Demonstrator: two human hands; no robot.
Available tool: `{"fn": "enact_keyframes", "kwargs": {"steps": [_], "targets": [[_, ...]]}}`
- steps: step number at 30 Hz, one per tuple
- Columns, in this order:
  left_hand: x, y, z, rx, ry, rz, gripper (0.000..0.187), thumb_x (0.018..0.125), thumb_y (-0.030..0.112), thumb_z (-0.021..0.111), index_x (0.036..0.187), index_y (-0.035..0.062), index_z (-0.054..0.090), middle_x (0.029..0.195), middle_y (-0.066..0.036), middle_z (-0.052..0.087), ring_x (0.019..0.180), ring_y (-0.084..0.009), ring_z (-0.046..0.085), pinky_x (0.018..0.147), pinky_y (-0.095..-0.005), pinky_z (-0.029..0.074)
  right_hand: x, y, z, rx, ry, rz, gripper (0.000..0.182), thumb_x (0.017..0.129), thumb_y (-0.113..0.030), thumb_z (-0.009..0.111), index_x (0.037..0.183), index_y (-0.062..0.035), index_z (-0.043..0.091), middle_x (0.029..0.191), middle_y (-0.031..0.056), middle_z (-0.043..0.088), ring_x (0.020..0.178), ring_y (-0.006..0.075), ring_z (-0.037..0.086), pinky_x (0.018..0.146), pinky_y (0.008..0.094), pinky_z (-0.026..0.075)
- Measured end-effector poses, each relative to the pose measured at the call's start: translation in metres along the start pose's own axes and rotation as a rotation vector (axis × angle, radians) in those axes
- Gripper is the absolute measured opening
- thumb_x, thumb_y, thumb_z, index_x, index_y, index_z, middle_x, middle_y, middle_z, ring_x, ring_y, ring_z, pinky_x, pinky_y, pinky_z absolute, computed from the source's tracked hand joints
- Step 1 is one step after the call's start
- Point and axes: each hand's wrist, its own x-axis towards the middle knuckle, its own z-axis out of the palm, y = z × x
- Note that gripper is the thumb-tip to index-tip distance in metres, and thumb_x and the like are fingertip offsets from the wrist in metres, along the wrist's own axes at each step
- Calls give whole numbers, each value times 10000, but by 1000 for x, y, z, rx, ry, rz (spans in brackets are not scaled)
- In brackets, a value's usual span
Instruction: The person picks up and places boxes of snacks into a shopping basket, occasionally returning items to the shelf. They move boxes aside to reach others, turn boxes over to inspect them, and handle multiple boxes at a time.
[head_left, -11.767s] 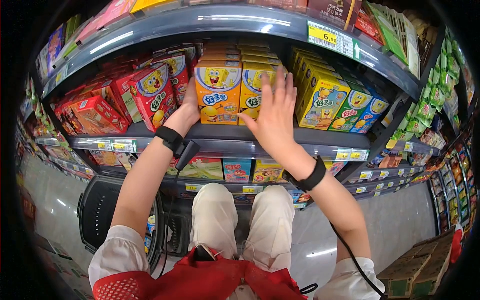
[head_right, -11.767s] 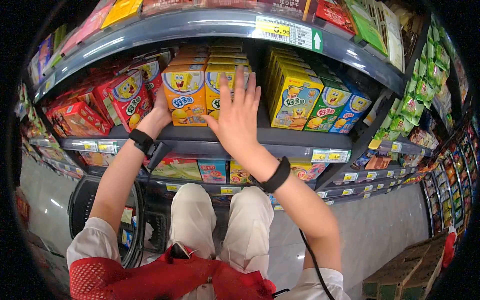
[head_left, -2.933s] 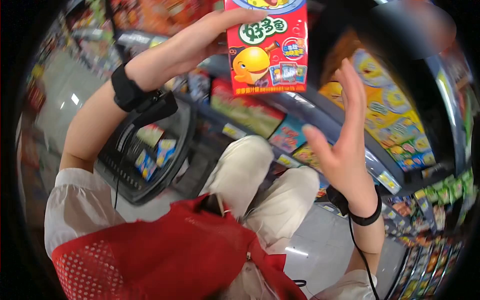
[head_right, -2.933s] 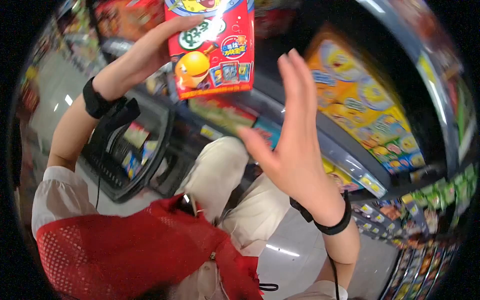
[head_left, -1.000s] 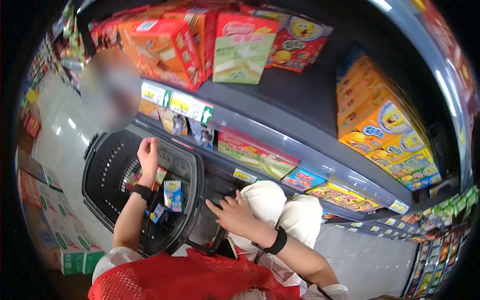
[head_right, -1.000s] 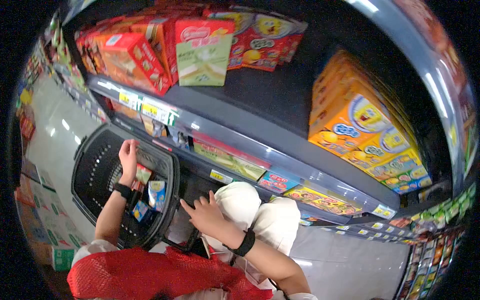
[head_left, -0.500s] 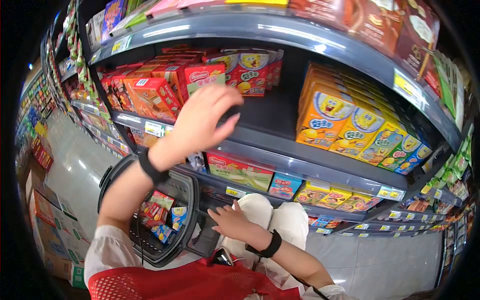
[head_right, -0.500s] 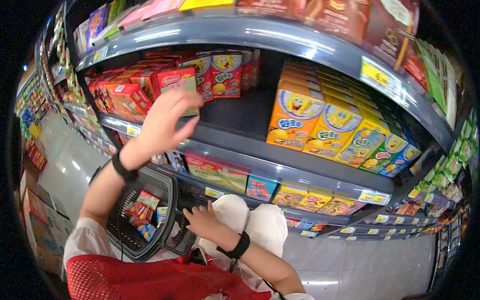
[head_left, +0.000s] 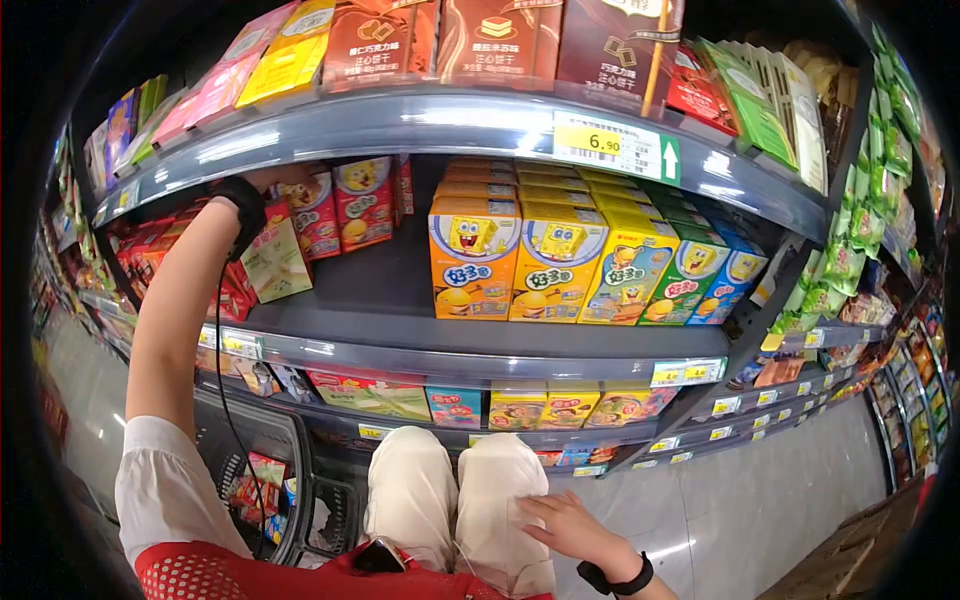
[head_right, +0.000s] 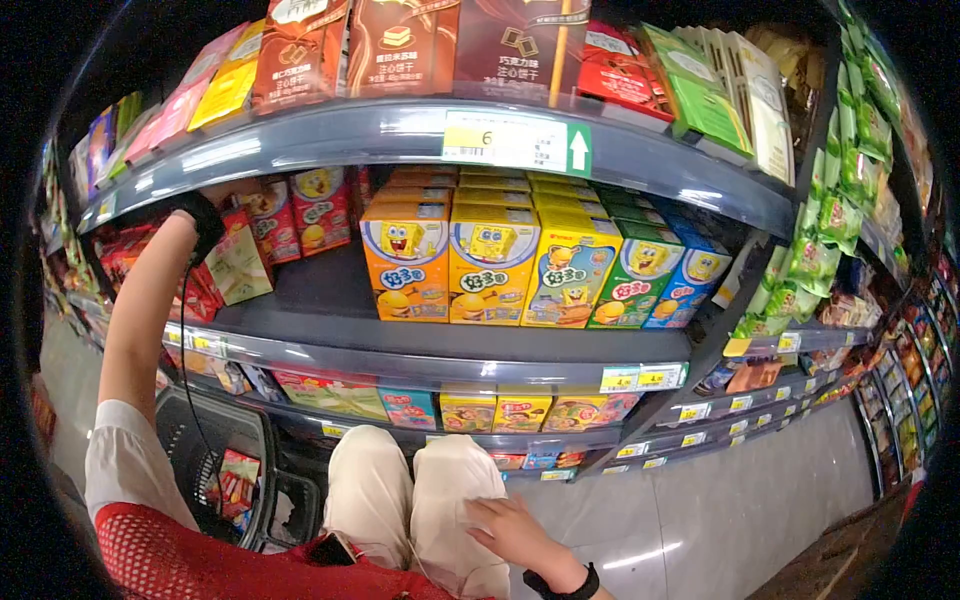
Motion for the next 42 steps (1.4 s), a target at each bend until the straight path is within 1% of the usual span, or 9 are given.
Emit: {"fn": "enact_keyframes", "kwargs": {"steps": [10,16,19,26,29,32,36,39,42], "targets": [[14,47,-3,-1,278,280,632,733,413,732,1252,112,536,1203,-161,569,1118,-348,516,965,-418,391,27,-11,14,-32,131,-40,440,847,-257,636,1239,-73,551,1152,132,601,1071,307,554,907,425,409],[27,73,-10,-242,226,375,532,784,388,693,1208,94,563,1186,-163,578,1099,-342,529,941,-409,405,23,3,17,-28,127,-45,447,842,-259,645,1239,-76,552,1154,126,600,1073,300,553,900,417,410],[41,93,18,-303,475,373,526,800,382,680,1215,86,552,1179,-175,579,1100,-339,530,934,-413,410,27,-4,13,-59,79,-36,456,844,-268,643,1249,-82,543,1172,118,593,1085,294,550,915,434,402],[89,92,67,-631,178,104,743,707,470,701,1325,123,476,1361,-166,470,1248,-329,438,1033,-384,354,44,-38,-48,-246,32,-116,463,861,-294,609,1255,-68,521,1178,100,575,1114,261,535,1018,517,331],[87,82,69,-605,42,126,679,765,506,680,1261,69,526,1270,-157,547,1161,-253,495,999,-337,368,57,-61,-92,-404,65,-179,467,852,-296,619,1248,-69,522,1152,99,583,1096,261,541,1024,521,325],[62,97,29,-646,-73,86,770,676,436,730,1313,80,486,1297,-179,528,1205,-326,481,1010,-370,376,80,-93,-130,-469,36,-260,464,828,-268,634,1223,-53,521,1183,115,550,1131,275,510,1037,518,319],[31,101,-6,-639,-163,144,813,642,396,766,1292,1,482,1234,-214,560,1125,-312,541,947,-361,427,119,-135,-159,-507,90,-401,613,723,-169,725,1271,-45,478,1292,153,470,1206,321,454,1047,519,322],[47,65,28,-456,-179,195,809,653,425,759,1312,51,477,1267,-168,548,1160,-281,509,1006,-342,375,156,-159,-163,-491,359,-548,732,686,-141,750,1316,4,407,1356,198,391,1264,378,385,1062,494,313],[-15,78,-9,-363,20,185,875,620,364,791,1335,13,427,1309,-228,487,1217,-354,458,1038,-384,351,199,-173,-164,-434,641,-573,912,663,-98,765,1400,41,247,1428,252,254,1305,432,302,1081,451,287]]}}
